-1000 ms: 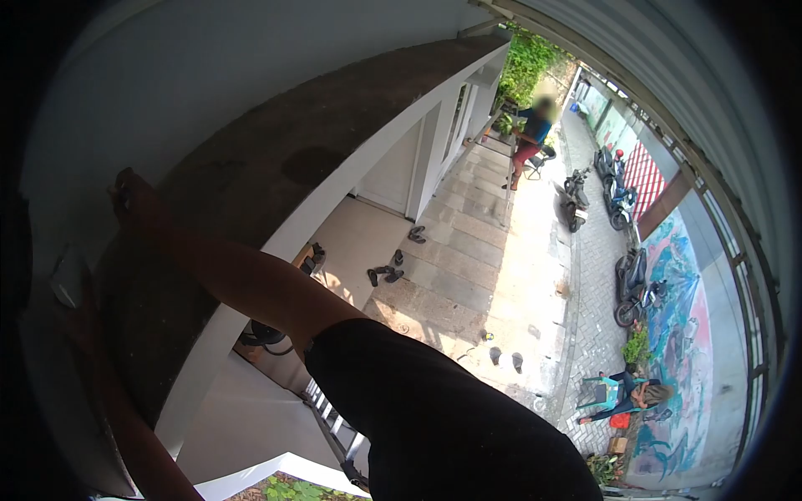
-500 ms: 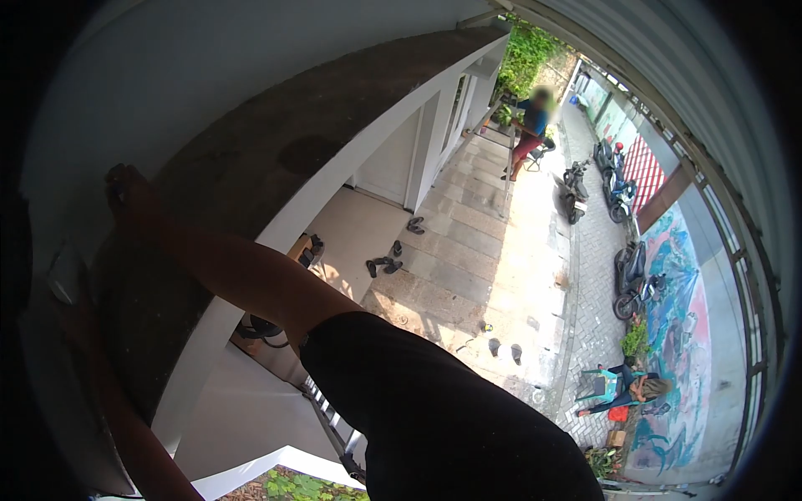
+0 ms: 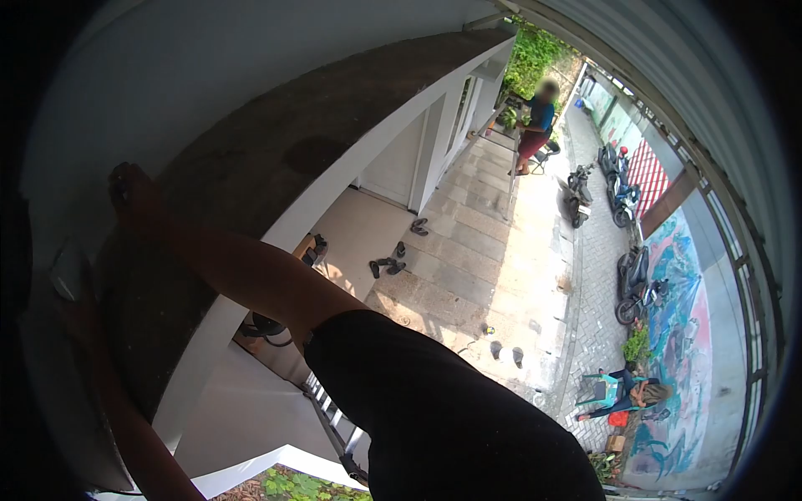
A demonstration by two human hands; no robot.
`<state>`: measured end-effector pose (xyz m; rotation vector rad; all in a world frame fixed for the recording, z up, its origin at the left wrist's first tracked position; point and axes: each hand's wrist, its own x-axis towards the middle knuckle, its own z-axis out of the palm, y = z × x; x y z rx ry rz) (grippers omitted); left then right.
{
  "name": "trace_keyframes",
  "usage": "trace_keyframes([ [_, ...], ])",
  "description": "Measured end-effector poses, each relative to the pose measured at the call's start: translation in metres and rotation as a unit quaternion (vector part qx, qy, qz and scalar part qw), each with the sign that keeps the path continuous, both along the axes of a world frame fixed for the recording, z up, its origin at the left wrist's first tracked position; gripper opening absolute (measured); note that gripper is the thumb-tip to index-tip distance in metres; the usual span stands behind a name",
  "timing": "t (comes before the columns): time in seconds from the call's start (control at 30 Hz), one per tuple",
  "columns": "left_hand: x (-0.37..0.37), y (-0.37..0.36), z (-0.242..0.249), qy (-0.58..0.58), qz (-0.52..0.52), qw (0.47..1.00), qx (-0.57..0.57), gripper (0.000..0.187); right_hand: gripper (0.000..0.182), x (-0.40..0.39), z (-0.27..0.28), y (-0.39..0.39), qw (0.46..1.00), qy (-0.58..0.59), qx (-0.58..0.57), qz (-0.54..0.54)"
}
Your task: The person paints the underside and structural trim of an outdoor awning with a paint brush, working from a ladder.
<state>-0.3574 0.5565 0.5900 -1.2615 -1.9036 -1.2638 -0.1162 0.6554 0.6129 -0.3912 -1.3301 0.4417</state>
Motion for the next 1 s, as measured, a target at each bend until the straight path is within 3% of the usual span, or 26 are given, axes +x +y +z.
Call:
trace_keyframes([
  [1.0, -0.003, 0.003, -0.001, -0.006, -0.002, 1.000, 0.005, 0.104, 0.017, -0.002, 0.002, 0.005, 1.000, -0.007, -0.016, -0.013],
])
